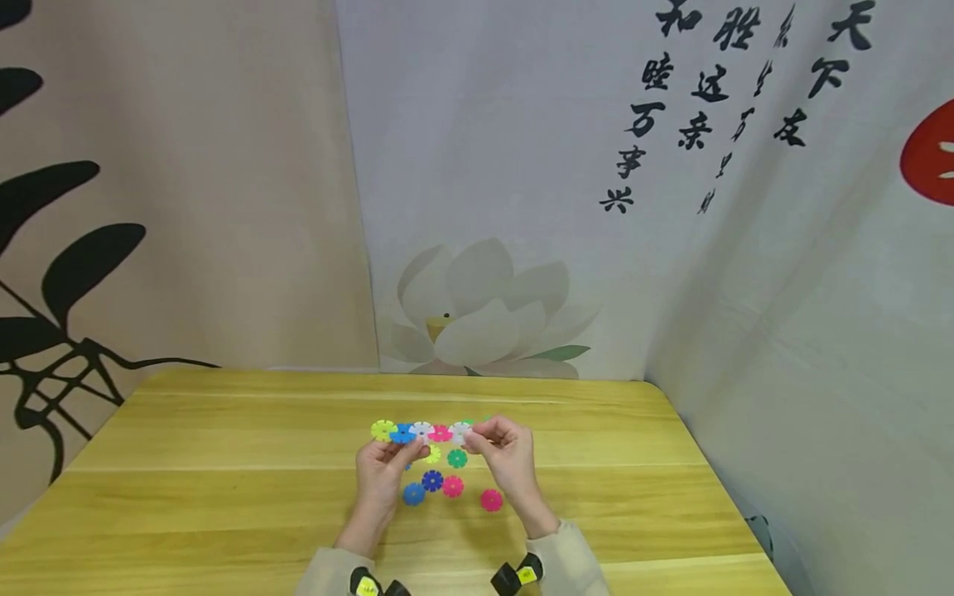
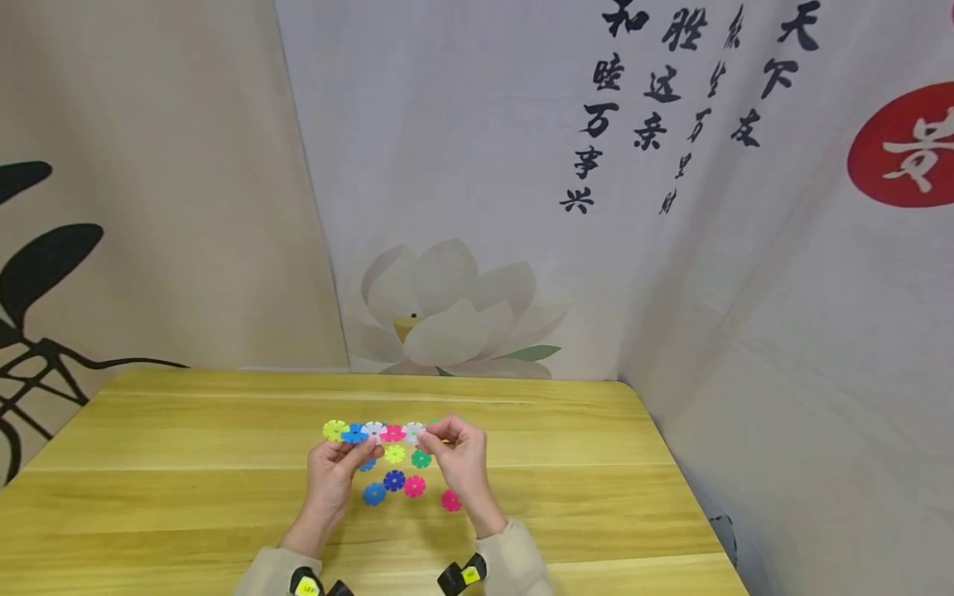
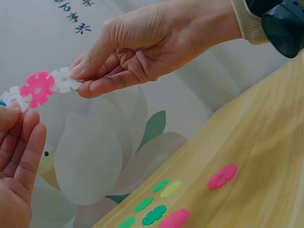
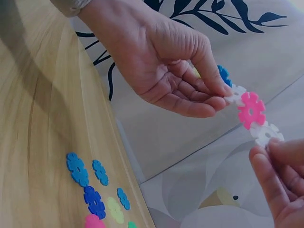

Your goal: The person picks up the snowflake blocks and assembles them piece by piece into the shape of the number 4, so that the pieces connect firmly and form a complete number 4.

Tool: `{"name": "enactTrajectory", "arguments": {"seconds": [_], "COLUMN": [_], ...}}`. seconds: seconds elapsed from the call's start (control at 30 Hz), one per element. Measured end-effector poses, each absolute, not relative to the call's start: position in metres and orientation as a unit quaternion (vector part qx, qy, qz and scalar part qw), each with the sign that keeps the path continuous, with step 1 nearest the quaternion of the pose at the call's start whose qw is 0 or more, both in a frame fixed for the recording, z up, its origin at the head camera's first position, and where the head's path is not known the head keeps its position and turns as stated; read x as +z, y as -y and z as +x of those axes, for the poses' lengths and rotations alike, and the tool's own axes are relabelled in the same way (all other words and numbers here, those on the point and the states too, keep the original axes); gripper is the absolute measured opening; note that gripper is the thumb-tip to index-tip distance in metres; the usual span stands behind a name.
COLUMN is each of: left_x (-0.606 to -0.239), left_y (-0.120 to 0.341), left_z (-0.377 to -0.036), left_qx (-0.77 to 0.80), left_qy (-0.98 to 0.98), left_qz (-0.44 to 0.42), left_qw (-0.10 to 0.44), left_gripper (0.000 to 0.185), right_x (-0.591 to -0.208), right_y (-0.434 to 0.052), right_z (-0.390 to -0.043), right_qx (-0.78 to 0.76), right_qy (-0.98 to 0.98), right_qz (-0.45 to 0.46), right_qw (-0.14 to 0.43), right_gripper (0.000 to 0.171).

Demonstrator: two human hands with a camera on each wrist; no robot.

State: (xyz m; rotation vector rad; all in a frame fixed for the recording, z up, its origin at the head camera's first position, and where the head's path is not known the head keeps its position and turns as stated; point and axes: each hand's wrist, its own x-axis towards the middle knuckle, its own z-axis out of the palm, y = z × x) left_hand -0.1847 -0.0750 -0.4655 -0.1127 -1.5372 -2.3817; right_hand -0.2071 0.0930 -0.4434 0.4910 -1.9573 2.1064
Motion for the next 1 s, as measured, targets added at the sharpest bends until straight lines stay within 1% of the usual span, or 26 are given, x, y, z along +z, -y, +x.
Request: {"name": "enactTrajectory", "arguments": {"seconds": [0.13, 0.4, 0.5, 0.6, 0.67, 0.77, 0.87, 0.9, 1.0], "left_x": [-0.465, -0.464, -0.463, -0.462, -0.461, -0.461, -0.461, -0.461, -0.462], "left_y": [0.075, 0.074, 0.073, 0.074, 0.074, 0.074, 0.073, 0.073, 0.072], "left_z": [-0.185, -0.185, -0.185, -0.185, -0.186, -0.187, -0.189, -0.189, -0.19], "left_qx": [-0.829, -0.821, -0.823, -0.825, -0.827, -0.837, -0.844, -0.846, -0.847], "left_qy": [0.537, 0.551, 0.548, 0.545, 0.541, 0.526, 0.515, 0.513, 0.511], "left_qz": [-0.041, -0.021, -0.022, -0.024, -0.027, -0.033, -0.031, -0.029, -0.022], "left_qw": [0.15, 0.148, 0.148, 0.15, 0.15, 0.147, 0.146, 0.145, 0.143], "left_gripper": [0.003, 0.006, 0.007, 0.006, 0.011, 0.017, 0.02, 0.021, 0.025], "right_x": [-0.446, -0.451, -0.451, -0.45, -0.448, -0.446, -0.443, -0.443, -0.44], "right_y": [-0.093, -0.089, -0.087, -0.086, -0.087, -0.088, -0.089, -0.09, -0.091], "right_z": [-0.208, -0.207, -0.206, -0.206, -0.207, -0.207, -0.208, -0.208, -0.209], "right_qx": [0.715, 0.737, 0.745, 0.744, 0.742, 0.739, 0.735, 0.733, 0.724], "right_qy": [0.666, 0.639, 0.632, 0.633, 0.634, 0.639, 0.647, 0.65, 0.664], "right_qz": [0.177, 0.178, 0.171, 0.17, 0.174, 0.176, 0.17, 0.166, 0.152], "right_qw": [0.12, 0.128, 0.128, 0.132, 0.131, 0.122, 0.115, 0.113, 0.11], "right_gripper": [0.006, 0.014, 0.013, 0.008, 0.007, 0.013, 0.005, 0.005, 0.017]}}
